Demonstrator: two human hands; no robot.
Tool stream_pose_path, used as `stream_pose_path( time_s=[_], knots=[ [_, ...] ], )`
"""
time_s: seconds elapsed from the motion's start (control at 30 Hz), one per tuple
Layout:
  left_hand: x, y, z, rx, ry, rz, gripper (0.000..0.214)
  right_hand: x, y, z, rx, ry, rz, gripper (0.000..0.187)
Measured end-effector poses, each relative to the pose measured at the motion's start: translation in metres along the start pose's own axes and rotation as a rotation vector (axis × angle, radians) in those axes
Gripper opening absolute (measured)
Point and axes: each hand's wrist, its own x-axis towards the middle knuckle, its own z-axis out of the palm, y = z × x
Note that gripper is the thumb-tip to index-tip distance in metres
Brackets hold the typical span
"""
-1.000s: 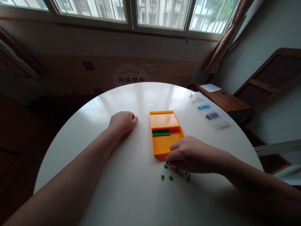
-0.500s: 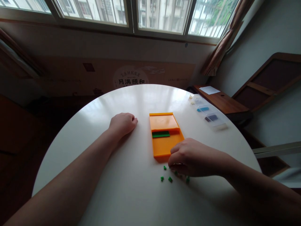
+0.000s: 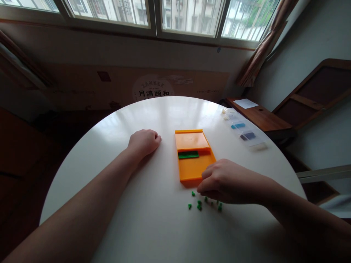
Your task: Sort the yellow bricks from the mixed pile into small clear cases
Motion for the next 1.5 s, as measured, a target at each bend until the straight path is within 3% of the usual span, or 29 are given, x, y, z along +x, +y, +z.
stream_pose_path(
  time_s=[0.33, 0.43, 0.7, 0.93, 1.23, 1.5],
  knots=[
    [0.001, 0.001, -0.001, 0.0, -0.008, -0.009, 0.041, -0.012, 0.009, -0.014, 0.057, 0.114, 0.054, 0.016],
    [0.002, 0.0, 0.0, 0.005, -0.002, -0.005, 0.041, -0.012, 0.009, -0.014, 0.086, 0.077, 0.037, 0.016],
    [0.002, 0.0, 0.0, -0.004, -0.001, -0.007, 0.041, -0.006, 0.0, -0.009, 0.174, -0.061, -0.017, 0.038],
    [0.001, 0.001, -0.001, -0.004, -0.006, -0.015, 0.04, -0.003, 0.003, -0.008, 0.172, -0.088, -0.015, 0.032],
    [0.002, -0.001, 0.001, -0.012, 0.002, -0.01, 0.04, -0.014, 0.019, -0.015, 0.101, 0.05, 0.072, 0.024],
    [0.002, 0.0, 0.001, 0.007, -0.004, -0.015, 0.042, -0.005, 0.006, -0.004, 0.124, 0.071, -0.037, 0.012]
  ],
)
